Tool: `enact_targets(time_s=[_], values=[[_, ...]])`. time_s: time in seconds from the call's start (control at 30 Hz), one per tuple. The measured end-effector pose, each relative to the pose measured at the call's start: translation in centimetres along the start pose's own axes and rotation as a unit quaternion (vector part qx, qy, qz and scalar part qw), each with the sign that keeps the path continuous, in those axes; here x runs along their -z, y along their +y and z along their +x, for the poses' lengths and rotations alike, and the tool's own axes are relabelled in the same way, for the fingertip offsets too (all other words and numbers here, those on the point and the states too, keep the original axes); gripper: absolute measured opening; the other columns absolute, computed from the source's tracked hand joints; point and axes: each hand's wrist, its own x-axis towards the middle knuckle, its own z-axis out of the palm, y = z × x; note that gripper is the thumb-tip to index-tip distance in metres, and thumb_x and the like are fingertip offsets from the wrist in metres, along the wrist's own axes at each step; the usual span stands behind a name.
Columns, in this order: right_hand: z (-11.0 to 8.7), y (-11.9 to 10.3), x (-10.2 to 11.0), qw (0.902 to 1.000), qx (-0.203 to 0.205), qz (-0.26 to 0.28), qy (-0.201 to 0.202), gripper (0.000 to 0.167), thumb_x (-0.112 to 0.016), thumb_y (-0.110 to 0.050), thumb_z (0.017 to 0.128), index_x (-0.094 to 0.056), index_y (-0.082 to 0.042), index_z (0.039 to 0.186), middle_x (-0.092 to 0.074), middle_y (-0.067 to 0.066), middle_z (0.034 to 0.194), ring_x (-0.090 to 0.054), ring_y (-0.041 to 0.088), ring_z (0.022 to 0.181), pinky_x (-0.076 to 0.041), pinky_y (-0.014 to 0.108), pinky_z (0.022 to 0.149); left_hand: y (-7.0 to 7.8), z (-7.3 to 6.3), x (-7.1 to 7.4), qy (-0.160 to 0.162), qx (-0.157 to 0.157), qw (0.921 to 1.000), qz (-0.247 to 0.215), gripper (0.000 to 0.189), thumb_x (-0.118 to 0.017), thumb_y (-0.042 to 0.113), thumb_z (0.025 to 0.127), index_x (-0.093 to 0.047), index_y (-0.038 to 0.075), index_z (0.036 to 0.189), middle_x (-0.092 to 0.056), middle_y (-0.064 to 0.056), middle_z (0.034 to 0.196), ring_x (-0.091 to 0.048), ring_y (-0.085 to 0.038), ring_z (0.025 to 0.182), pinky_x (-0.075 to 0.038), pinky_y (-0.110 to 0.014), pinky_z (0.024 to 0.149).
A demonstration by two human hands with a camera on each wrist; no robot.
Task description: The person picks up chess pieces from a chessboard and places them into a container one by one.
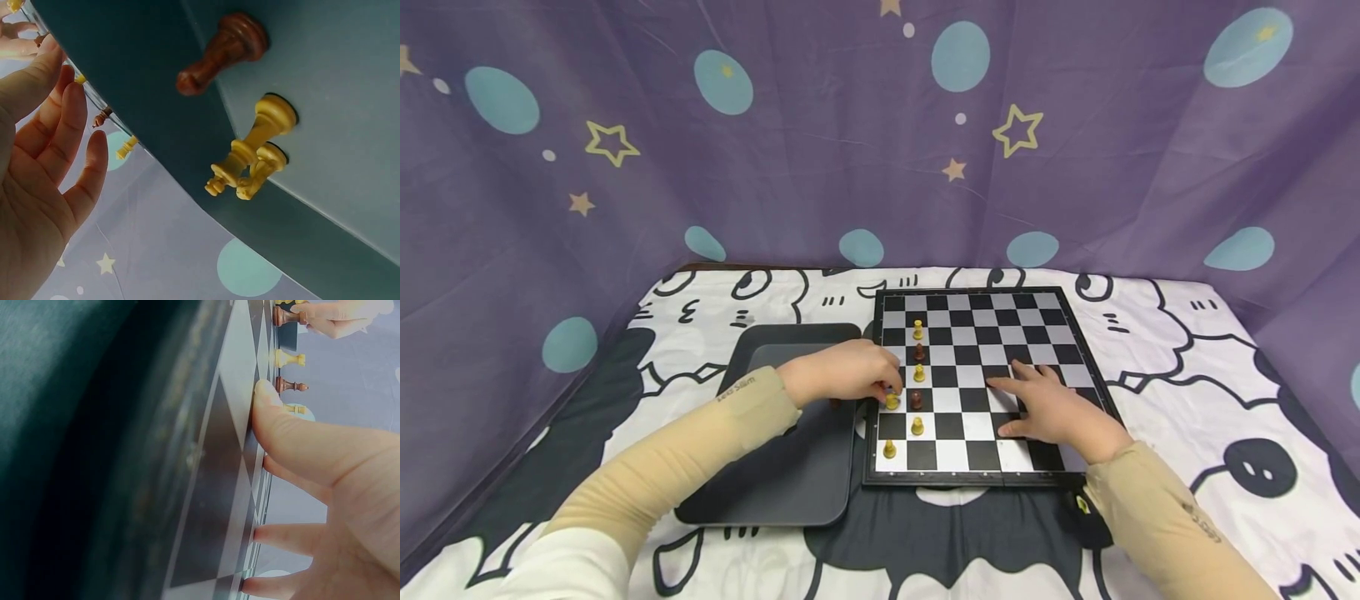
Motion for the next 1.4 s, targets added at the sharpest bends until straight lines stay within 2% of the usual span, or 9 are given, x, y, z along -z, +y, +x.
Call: enact_targets(time_s=[0.77,1.07,1.4], values=[[-0.1,0.1,-0.1,1.0,0.008,-0.003,0.002,0.07,-0.079,-0.036,0.073,-0.055,-0.009,0.132,-0.032,0.038,0.141,-0.028,0.066,0.123,-0.033,0.073,0.092,-0.2,0.2,-0.5,0.009,-0.011,0.9998,0.014,0.019,-0.072,0.022,0.083,-0.074,0.018,0.102,-0.07,0.005,0.102,-0.064,-0.007,0.093,-0.052,-0.025,0.084],[-0.1,0.2,-0.1,0.9999,0.006,-0.001,0.009,0.07,-0.08,-0.035,0.072,-0.055,-0.009,0.132,-0.032,0.037,0.142,-0.028,0.064,0.124,-0.033,0.072,0.093,-0.5,-0.1,-0.4,0.018,-0.014,0.9997,0.006,0.02,-0.071,0.022,0.084,-0.074,0.017,0.103,-0.069,0.004,0.102,-0.064,-0.008,0.089,-0.052,-0.024,0.08],[-0.1,0.1,-0.1,0.9999,0.013,0.0,0.005,0.069,-0.079,-0.034,0.073,-0.055,-0.009,0.132,-0.032,0.038,0.141,-0.027,0.066,0.123,-0.033,0.073,0.092,-1.1,-1.2,0.4,0.054,-0.005,0.9985,-0.004,0.014,-0.072,0.02,0.082,-0.073,0.017,0.096,-0.065,0.003,0.088,-0.058,-0.009,0.075,-0.05,-0.023,0.072]])
